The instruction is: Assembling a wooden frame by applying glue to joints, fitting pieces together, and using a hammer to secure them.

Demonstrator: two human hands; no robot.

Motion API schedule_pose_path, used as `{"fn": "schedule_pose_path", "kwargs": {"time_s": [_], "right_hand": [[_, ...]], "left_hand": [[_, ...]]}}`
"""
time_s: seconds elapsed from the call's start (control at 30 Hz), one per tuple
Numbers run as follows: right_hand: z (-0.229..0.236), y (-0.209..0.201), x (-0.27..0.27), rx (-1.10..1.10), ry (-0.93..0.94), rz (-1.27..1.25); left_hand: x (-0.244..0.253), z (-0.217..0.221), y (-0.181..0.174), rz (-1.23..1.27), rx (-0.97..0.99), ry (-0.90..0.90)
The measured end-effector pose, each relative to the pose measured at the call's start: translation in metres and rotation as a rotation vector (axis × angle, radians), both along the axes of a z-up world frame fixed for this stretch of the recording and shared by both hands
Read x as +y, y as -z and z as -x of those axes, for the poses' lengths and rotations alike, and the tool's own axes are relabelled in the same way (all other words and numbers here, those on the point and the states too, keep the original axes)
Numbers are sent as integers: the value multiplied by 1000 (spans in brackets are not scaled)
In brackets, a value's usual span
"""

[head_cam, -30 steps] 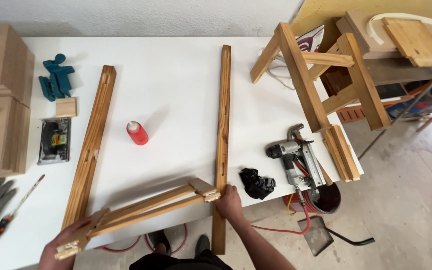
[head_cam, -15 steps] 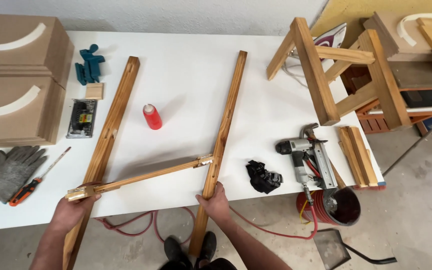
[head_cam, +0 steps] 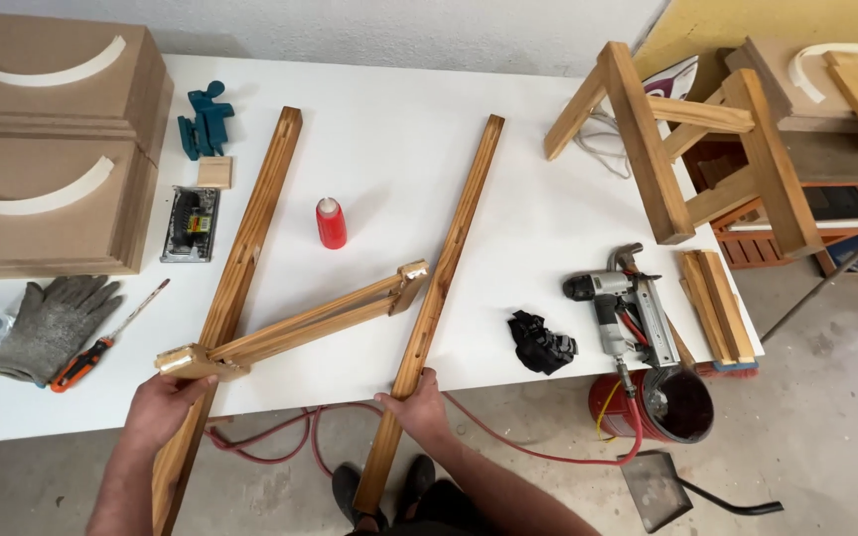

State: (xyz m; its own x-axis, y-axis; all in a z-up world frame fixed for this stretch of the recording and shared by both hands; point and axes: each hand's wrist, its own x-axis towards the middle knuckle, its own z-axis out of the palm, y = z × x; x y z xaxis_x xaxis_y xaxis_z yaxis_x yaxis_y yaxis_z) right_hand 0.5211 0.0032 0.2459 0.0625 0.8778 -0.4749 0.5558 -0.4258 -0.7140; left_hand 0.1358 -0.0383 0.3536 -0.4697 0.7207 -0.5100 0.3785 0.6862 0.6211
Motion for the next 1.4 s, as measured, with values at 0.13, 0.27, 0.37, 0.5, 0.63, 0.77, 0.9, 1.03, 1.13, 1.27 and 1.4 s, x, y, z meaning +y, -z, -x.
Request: {"fn": "schedule_pose_path", "kwargs": {"time_s": [0.13,0.27,0.37,0.5,0.63,0.77,0.9,1.03,1.13,1.27,1.4], "right_hand": [[7,-17,5,-67,-66,20],[-19,-12,49,-192,-326,22],[-61,29,127,-202,-409,-243],[-80,-5,230,-45,-577,-350],[-53,-58,266,-63,-825,-241],[-37,-40,279,45,-992,-291],[-45,-34,283,81,-936,-354],[-53,-32,279,211,-821,-222],[-48,-36,282,238,-852,-213],[-42,-24,284,164,-801,-253],[-41,-18,288,155,-773,-244]], "left_hand": [[-4,5,8,5,52,18],[-6,8,15,-16,37,-42],[-12,3,15,-47,39,-77],[-21,-11,21,-119,-44,-234],[-21,-24,16,-143,0,-235],[-13,-59,-12,-53,5,-324],[-13,-63,24,-171,23,-360],[-11,-71,33,-248,14,-356],[3,-98,5,-156,-16,-398],[8,-119,-6,-150,21,-398],[7,-116,14,-182,67,-416]]}}
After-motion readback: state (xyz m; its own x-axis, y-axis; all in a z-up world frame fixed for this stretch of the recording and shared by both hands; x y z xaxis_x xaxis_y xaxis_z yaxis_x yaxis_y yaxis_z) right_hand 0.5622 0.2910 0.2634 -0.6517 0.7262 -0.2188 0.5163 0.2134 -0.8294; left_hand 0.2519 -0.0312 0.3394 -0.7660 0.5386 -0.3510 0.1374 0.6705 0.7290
